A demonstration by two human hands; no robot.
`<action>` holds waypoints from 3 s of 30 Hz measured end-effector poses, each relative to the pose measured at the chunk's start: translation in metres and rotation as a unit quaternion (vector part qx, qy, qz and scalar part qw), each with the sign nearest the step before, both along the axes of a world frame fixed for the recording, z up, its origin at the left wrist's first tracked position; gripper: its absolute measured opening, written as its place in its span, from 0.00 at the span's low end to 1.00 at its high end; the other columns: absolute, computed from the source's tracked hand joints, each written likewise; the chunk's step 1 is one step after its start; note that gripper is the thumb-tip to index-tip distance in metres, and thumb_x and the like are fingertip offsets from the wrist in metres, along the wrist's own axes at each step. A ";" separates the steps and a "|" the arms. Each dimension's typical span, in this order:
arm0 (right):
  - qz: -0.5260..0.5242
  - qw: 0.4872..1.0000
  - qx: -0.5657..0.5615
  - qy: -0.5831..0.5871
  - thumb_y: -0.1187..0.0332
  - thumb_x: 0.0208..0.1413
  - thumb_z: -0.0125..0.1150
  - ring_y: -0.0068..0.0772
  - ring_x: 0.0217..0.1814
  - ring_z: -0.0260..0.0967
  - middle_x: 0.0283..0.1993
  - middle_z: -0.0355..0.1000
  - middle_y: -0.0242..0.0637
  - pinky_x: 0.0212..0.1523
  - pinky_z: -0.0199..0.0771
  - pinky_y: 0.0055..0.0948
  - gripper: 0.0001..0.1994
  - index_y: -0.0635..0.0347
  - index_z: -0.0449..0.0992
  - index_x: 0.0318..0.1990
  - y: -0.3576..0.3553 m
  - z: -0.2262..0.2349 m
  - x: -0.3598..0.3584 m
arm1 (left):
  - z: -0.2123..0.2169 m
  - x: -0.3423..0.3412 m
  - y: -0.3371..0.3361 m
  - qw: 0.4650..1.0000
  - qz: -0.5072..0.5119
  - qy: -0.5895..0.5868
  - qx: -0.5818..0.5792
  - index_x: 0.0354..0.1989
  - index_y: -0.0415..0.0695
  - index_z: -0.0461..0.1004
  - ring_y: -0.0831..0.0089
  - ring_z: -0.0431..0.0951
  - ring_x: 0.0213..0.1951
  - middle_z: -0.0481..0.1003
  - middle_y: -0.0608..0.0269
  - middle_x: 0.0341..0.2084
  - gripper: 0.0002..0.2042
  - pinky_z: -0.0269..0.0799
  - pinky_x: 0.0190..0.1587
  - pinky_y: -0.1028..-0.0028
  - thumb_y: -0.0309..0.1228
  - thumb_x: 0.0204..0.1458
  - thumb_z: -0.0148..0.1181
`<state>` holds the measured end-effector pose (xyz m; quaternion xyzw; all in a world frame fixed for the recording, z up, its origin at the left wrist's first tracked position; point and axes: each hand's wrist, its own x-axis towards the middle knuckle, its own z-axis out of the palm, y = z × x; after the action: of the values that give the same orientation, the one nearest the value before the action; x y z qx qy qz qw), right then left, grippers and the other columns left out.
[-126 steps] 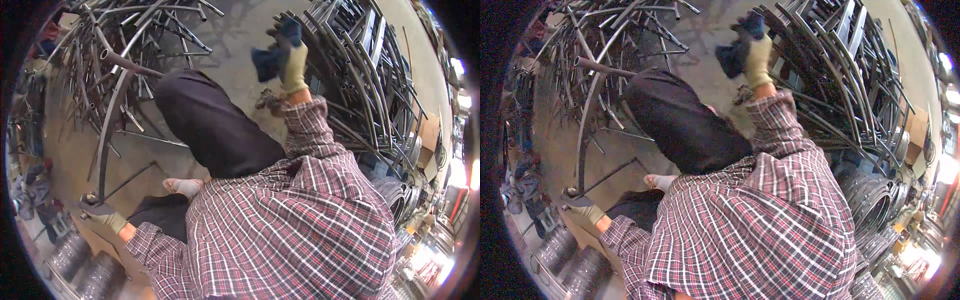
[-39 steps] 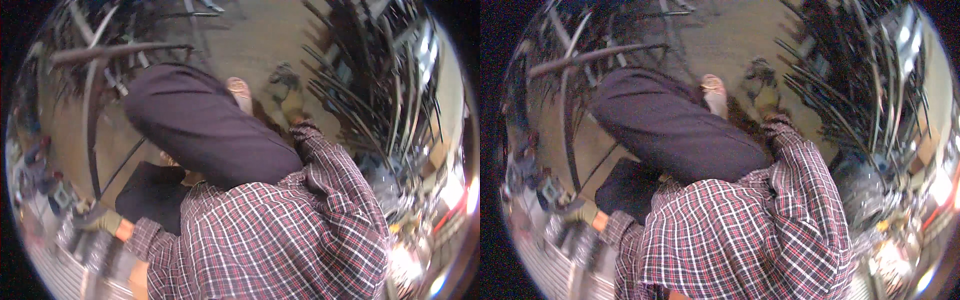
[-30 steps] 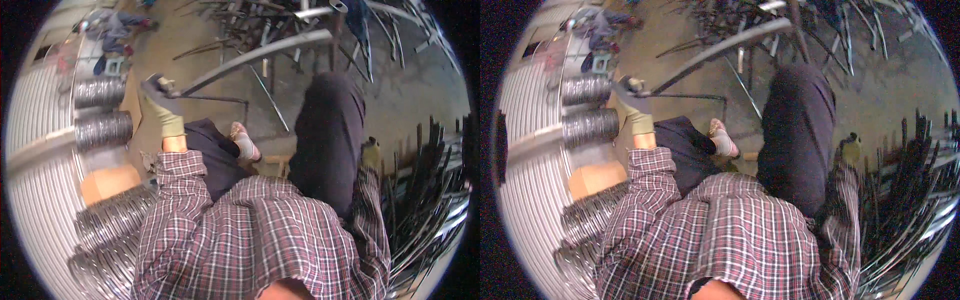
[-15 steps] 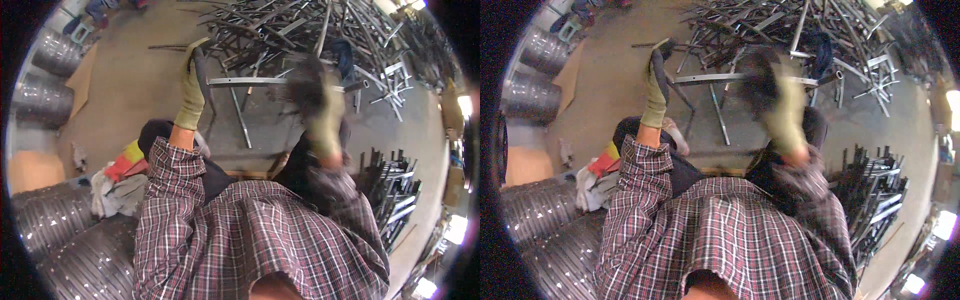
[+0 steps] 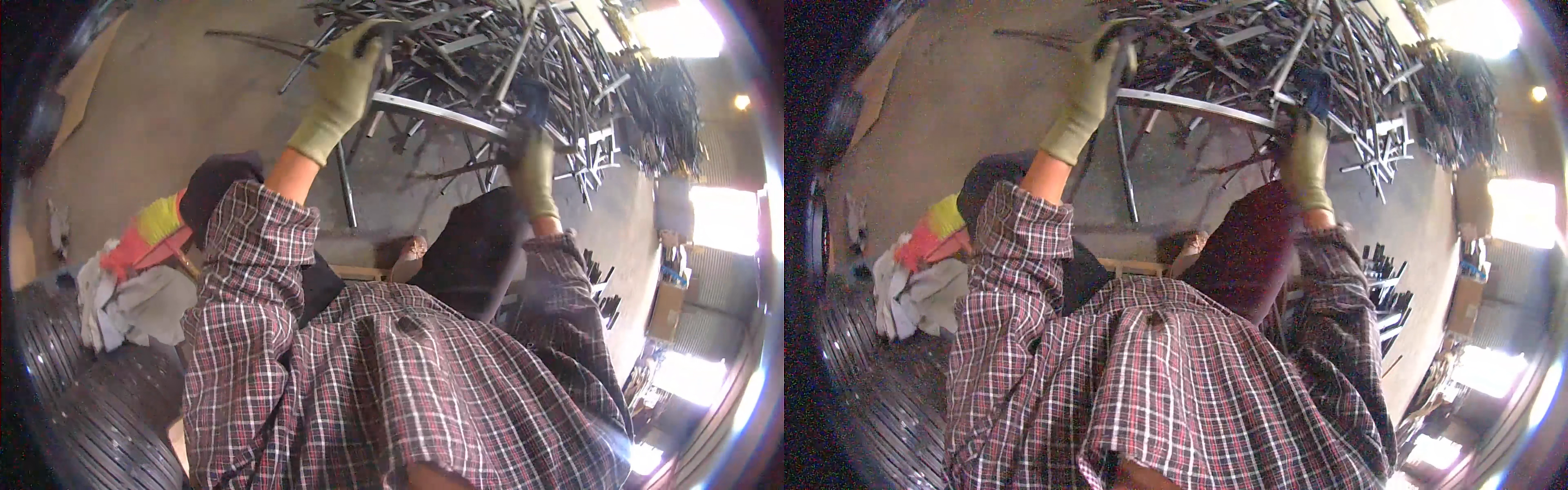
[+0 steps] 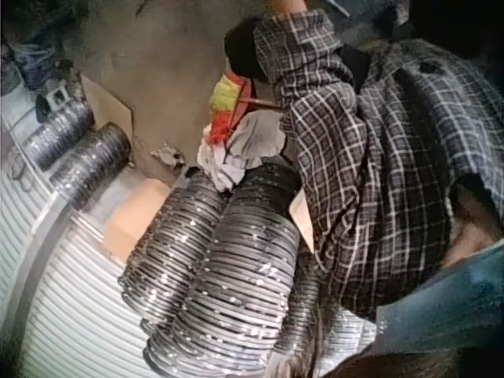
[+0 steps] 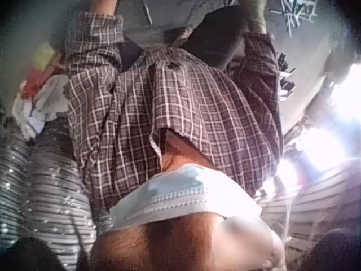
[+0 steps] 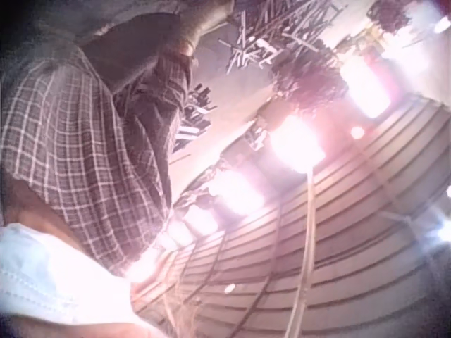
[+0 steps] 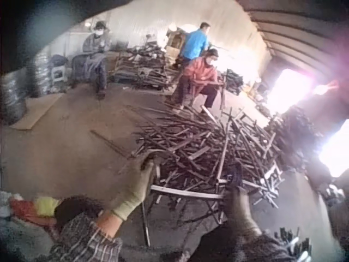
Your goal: Cleaning and wiping metal bars using steel wool and a cloth from a pile on the floor.
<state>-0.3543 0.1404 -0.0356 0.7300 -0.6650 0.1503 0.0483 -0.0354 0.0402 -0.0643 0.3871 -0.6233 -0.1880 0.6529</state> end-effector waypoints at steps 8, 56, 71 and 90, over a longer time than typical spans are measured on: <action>0.178 0.967 0.007 0.183 0.70 0.48 0.55 0.49 0.56 0.63 0.51 0.67 0.46 0.51 0.69 0.46 0.16 0.59 0.75 0.46 -0.018 -0.027 0.172 | 0.011 0.008 0.012 0.996 -0.048 0.031 0.062 0.47 0.41 0.74 0.73 0.75 0.24 0.76 0.60 0.22 0.11 0.70 0.32 0.71 0.25 0.57 0.51; 0.205 0.976 0.046 0.058 0.71 0.44 0.60 0.53 0.54 0.66 0.53 0.67 0.53 0.57 0.67 0.40 0.25 0.65 0.68 0.53 -0.032 -0.012 0.043 | 0.013 -0.012 0.046 0.995 -0.084 0.052 0.018 0.46 0.43 0.76 0.80 0.71 0.19 0.73 0.66 0.19 0.11 0.69 0.24 0.77 0.23 0.57 0.50; 0.232 0.971 0.019 0.052 0.73 0.44 0.58 0.50 0.48 0.69 0.45 0.70 0.52 0.53 0.69 0.41 0.18 0.64 0.71 0.46 -0.020 -0.003 0.079 | 0.021 -0.015 0.059 0.996 -0.084 0.034 0.013 0.44 0.43 0.76 0.79 0.72 0.22 0.75 0.61 0.23 0.12 0.69 0.29 0.76 0.20 0.53 0.52; 0.005 0.917 0.127 0.379 0.72 0.52 0.54 0.42 0.36 0.73 0.35 0.73 0.40 0.34 0.75 0.38 0.06 0.59 0.72 0.37 -0.016 0.023 -0.076 | 0.023 -0.019 0.051 0.993 -0.055 0.066 0.082 0.43 0.41 0.77 0.74 0.76 0.23 0.76 0.58 0.22 0.10 0.70 0.29 0.73 0.22 0.55 0.51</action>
<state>-0.4304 0.1245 -0.0122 0.7357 -0.6067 -0.2230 0.2023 -0.0545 0.0911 -0.0416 0.3914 -0.5819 -0.2988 0.6473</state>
